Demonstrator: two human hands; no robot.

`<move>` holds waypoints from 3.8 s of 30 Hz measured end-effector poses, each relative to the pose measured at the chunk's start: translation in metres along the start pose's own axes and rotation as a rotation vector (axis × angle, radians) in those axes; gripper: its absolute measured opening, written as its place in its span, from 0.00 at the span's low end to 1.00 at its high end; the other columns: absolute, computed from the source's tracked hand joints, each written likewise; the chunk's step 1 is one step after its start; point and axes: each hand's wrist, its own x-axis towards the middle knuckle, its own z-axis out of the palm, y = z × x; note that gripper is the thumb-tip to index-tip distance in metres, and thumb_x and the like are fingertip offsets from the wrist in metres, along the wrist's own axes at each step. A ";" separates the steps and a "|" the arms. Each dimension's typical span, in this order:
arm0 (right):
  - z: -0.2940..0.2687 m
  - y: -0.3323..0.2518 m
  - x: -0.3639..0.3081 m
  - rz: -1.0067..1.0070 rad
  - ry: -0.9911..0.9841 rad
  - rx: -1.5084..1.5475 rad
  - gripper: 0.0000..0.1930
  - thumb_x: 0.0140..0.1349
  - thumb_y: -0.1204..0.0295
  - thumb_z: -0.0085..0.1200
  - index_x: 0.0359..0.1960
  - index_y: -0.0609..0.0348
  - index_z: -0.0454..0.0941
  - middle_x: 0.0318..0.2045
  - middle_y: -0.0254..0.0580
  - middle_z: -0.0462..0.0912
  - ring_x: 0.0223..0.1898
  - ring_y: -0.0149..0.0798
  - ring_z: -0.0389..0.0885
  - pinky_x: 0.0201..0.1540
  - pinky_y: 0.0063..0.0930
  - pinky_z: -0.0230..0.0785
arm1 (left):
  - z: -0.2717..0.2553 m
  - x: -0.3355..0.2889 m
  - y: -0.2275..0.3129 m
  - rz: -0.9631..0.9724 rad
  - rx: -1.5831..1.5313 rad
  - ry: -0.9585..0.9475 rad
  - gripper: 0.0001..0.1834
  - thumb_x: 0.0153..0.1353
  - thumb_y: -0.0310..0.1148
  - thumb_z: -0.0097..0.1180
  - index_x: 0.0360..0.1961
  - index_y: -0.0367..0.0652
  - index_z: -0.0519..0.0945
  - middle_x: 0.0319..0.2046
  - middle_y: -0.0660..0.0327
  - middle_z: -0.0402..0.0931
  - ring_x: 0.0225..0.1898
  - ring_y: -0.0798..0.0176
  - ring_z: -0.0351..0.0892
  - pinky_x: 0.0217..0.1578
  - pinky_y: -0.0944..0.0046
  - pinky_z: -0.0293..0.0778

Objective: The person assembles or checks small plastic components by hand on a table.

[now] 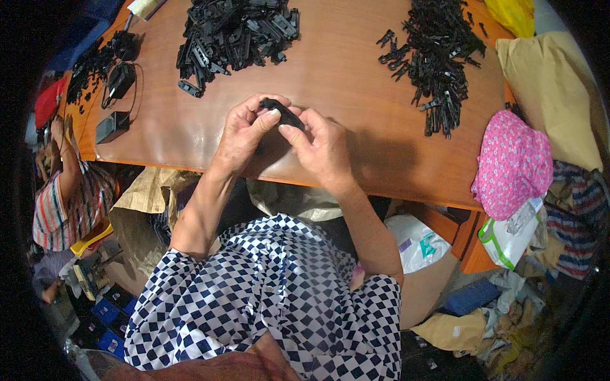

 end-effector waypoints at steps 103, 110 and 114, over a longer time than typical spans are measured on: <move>-0.017 -0.013 0.007 0.141 -0.091 -0.367 0.09 0.58 0.71 0.59 0.31 0.65 0.74 0.20 0.39 0.77 0.23 0.33 0.76 0.28 0.24 0.68 | -0.015 0.000 0.017 -0.149 0.261 -0.015 0.16 0.65 0.33 0.53 0.51 0.37 0.73 0.43 0.60 0.77 0.46 0.68 0.75 0.50 0.67 0.71; -0.077 -0.036 0.099 -0.387 0.206 -1.094 0.17 0.56 0.63 0.60 0.40 0.62 0.74 0.32 0.49 0.76 0.32 0.48 0.75 0.34 0.40 0.69 | -0.065 0.086 0.045 0.292 1.447 0.246 0.22 0.62 0.40 0.56 0.52 0.40 0.67 0.32 0.44 0.79 0.33 0.41 0.79 0.33 0.51 0.74; -0.102 -0.018 0.157 -0.391 0.295 -1.487 0.17 0.59 0.64 0.56 0.44 0.61 0.72 0.38 0.49 0.78 0.40 0.52 0.78 0.40 0.45 0.71 | -0.060 0.107 0.039 0.233 1.572 0.192 0.22 0.60 0.36 0.57 0.52 0.41 0.66 0.30 0.42 0.78 0.36 0.38 0.78 0.35 0.48 0.74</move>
